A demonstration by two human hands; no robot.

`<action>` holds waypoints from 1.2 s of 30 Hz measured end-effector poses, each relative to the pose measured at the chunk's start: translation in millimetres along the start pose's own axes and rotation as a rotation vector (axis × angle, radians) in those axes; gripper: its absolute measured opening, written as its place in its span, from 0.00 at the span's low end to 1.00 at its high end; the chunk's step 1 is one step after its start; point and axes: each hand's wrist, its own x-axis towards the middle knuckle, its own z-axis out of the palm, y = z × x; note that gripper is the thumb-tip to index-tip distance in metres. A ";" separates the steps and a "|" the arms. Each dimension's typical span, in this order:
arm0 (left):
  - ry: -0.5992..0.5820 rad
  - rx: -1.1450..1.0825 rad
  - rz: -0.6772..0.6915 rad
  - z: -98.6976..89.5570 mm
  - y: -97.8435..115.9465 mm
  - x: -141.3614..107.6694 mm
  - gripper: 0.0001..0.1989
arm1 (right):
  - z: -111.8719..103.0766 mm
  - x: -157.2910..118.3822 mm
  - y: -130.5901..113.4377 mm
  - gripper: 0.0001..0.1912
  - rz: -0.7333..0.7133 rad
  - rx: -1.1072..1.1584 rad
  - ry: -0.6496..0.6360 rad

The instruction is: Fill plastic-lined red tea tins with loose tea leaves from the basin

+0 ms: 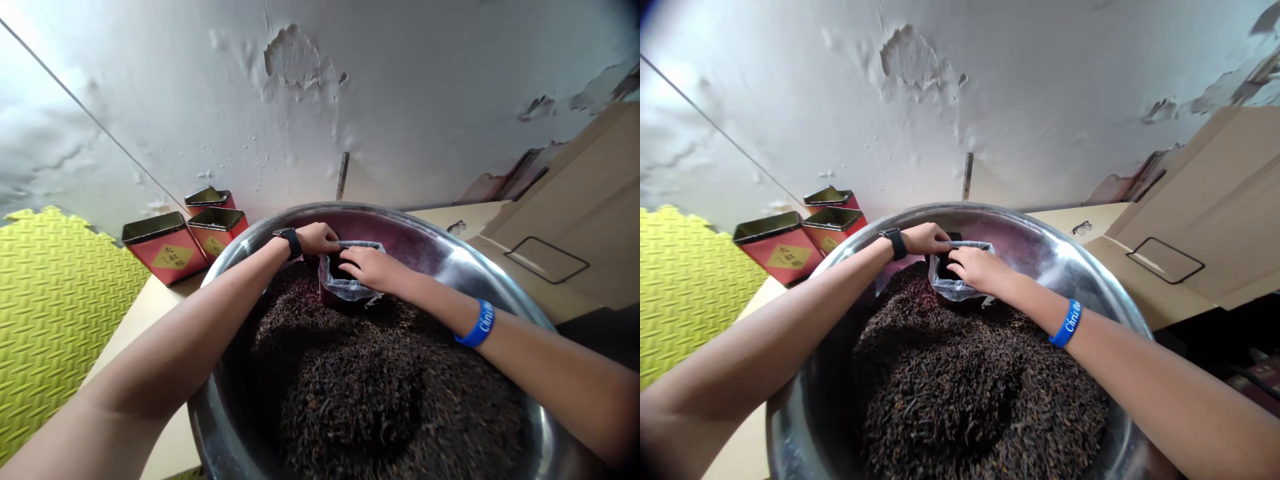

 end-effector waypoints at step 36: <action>0.025 0.050 -0.047 1.0 -7.2 3.6 0.19 | 11.6 -17.6 -67.2 0.22 -0.207 0.096 -0.375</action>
